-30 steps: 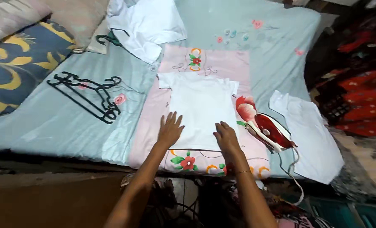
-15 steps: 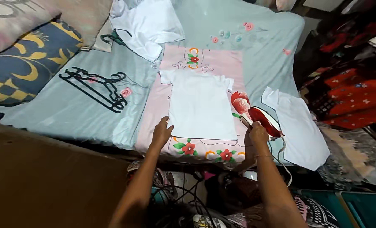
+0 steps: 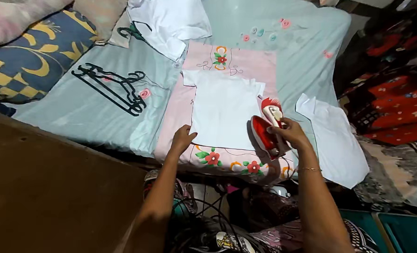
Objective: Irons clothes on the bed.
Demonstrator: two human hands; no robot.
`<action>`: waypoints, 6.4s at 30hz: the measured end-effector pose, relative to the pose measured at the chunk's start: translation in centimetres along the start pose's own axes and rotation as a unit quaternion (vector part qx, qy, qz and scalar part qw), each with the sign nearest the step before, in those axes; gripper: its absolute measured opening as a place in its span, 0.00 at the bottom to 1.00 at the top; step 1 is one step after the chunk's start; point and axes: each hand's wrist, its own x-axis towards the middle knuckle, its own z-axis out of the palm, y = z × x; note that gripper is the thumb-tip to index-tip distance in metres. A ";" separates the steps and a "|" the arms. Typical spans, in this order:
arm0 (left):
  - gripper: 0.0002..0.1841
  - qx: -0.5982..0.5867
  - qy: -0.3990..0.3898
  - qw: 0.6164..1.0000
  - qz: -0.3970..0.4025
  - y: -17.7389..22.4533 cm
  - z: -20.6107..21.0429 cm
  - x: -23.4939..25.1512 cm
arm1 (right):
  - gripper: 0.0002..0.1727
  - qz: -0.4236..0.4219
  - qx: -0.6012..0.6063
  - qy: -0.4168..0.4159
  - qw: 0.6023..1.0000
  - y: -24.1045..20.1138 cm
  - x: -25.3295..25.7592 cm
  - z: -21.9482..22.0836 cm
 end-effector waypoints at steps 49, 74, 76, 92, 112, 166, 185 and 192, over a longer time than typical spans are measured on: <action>0.13 -0.148 -0.060 0.987 -0.028 -0.1 -2.0 -2.0 | 0.21 -0.218 -0.050 -0.152 0.963 -4.6 2.9 10.3; 0.19 -0.046 0.031 0.996 0.067 1.8 -4.1 2.2 | 0.28 -0.278 -0.236 -0.164 0.916 -5.8 -0.6 10.6; 0.22 -0.014 0.030 0.997 0.076 2.8 -2.9 4.8 | 0.27 -0.230 -0.196 -0.095 0.949 -4.8 -0.4 10.1; 0.21 -0.028 0.083 0.994 0.070 3.7 -3.9 7.7 | 0.24 -0.200 -0.143 -0.078 0.966 -12.6 3.0 16.2; 0.18 0.043 0.285 0.948 0.135 -3.7 -3.5 3.0 | 0.33 -0.288 -0.247 -0.264 0.887 -9.4 -1.4 13.2; 0.16 0.085 0.351 0.916 0.173 -4.3 -2.1 4.0 | 0.26 -0.121 -0.123 0.019 0.985 -4.1 3.5 8.8; 0.17 0.106 0.322 0.928 0.154 -4.1 -2.2 3.8 | 0.26 -0.171 -0.146 -0.134 0.965 -11.5 -0.5 15.3; 0.18 0.089 0.268 0.951 0.129 -3.2 -3.6 2.3 | 0.34 -0.251 -0.227 -0.222 0.914 -11.4 -4.3 15.5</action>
